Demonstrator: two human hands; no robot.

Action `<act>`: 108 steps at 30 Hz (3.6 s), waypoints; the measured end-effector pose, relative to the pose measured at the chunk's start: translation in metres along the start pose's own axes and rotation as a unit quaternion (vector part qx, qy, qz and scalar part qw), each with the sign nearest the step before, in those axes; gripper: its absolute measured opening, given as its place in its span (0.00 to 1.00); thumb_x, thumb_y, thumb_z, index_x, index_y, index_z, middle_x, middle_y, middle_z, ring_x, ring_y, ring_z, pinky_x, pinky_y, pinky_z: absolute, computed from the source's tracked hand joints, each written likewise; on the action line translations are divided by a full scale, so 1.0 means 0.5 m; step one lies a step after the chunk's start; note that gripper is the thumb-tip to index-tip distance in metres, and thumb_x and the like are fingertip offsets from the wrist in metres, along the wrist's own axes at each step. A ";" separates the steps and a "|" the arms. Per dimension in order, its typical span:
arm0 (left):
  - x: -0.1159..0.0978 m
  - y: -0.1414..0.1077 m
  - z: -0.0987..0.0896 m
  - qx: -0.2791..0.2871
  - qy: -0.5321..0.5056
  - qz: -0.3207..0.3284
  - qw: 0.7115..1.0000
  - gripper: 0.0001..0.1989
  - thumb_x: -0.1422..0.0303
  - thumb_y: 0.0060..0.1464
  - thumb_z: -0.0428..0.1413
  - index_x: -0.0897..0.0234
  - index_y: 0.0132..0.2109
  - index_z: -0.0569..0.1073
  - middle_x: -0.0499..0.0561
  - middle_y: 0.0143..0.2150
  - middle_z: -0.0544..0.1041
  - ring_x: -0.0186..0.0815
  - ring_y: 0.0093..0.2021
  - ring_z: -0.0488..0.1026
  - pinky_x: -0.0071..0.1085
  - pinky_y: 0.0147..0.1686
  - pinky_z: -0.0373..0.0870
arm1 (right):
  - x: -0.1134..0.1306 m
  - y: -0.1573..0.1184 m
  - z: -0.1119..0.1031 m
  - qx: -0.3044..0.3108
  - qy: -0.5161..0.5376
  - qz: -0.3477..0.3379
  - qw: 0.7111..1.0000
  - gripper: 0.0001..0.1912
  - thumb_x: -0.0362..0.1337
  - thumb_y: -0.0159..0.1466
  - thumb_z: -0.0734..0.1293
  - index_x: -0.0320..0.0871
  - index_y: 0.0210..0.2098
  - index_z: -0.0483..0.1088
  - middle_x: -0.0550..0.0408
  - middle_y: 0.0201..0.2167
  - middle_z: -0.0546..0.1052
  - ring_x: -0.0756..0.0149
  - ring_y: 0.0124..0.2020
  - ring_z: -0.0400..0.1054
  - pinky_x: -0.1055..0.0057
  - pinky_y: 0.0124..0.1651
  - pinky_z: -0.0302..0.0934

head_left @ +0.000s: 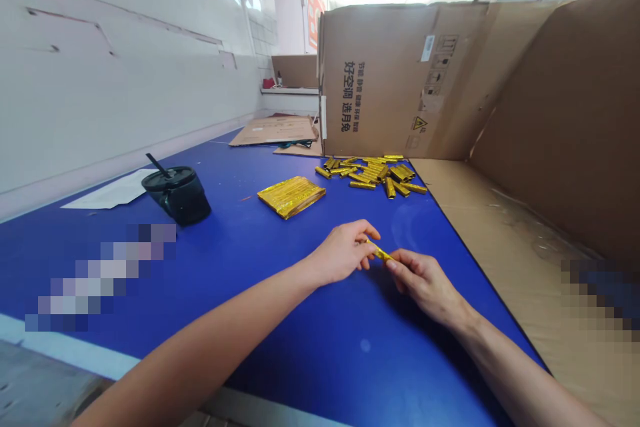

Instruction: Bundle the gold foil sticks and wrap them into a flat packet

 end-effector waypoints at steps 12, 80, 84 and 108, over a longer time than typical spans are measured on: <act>0.024 0.005 0.007 -0.065 -0.302 -0.054 0.950 0.10 0.68 0.45 0.57 0.69 0.35 0.68 0.48 0.24 0.72 0.27 0.22 0.69 0.22 0.23 0.63 | -0.009 0.008 0.025 -0.042 0.219 0.070 0.972 0.15 0.48 0.54 0.64 0.40 0.27 0.65 0.66 0.10 0.62 0.80 0.09 0.46 0.79 0.13 0.38; 0.052 -0.011 0.016 -0.133 -0.151 -0.068 0.977 0.18 0.55 0.46 0.51 0.65 0.21 0.63 0.41 0.14 0.57 0.24 0.15 0.50 0.24 0.17 0.45 | -0.007 -0.009 0.036 -0.025 -0.003 0.037 0.999 0.25 0.54 0.60 0.53 0.42 0.17 0.55 0.64 0.13 0.52 0.76 0.16 0.43 0.75 0.19 0.40; 0.058 -0.019 0.039 -0.094 -0.091 -0.033 0.991 0.19 0.55 0.48 0.50 0.65 0.20 0.62 0.43 0.16 0.59 0.25 0.18 0.53 0.24 0.19 0.49 | -0.006 -0.011 0.042 0.033 0.020 0.071 0.997 0.26 0.56 0.59 0.52 0.41 0.21 0.61 0.63 0.12 0.56 0.76 0.15 0.46 0.76 0.17 0.41; -0.036 -0.063 -0.006 -0.157 -0.030 0.021 0.987 0.05 0.67 0.45 0.54 0.63 0.26 0.69 0.44 0.18 0.64 0.27 0.20 0.58 0.25 0.21 0.52 | -0.016 0.001 0.014 -0.082 0.018 0.052 0.995 0.24 0.55 0.56 0.56 0.44 0.14 0.54 0.64 0.12 0.51 0.76 0.15 0.43 0.75 0.18 0.40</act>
Point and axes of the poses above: each hand's wrist, its own y-axis towards the middle knuckle, its own z-axis out of the palm, x = y × z, the point moved 3 cm from there along y, towards the middle knuckle
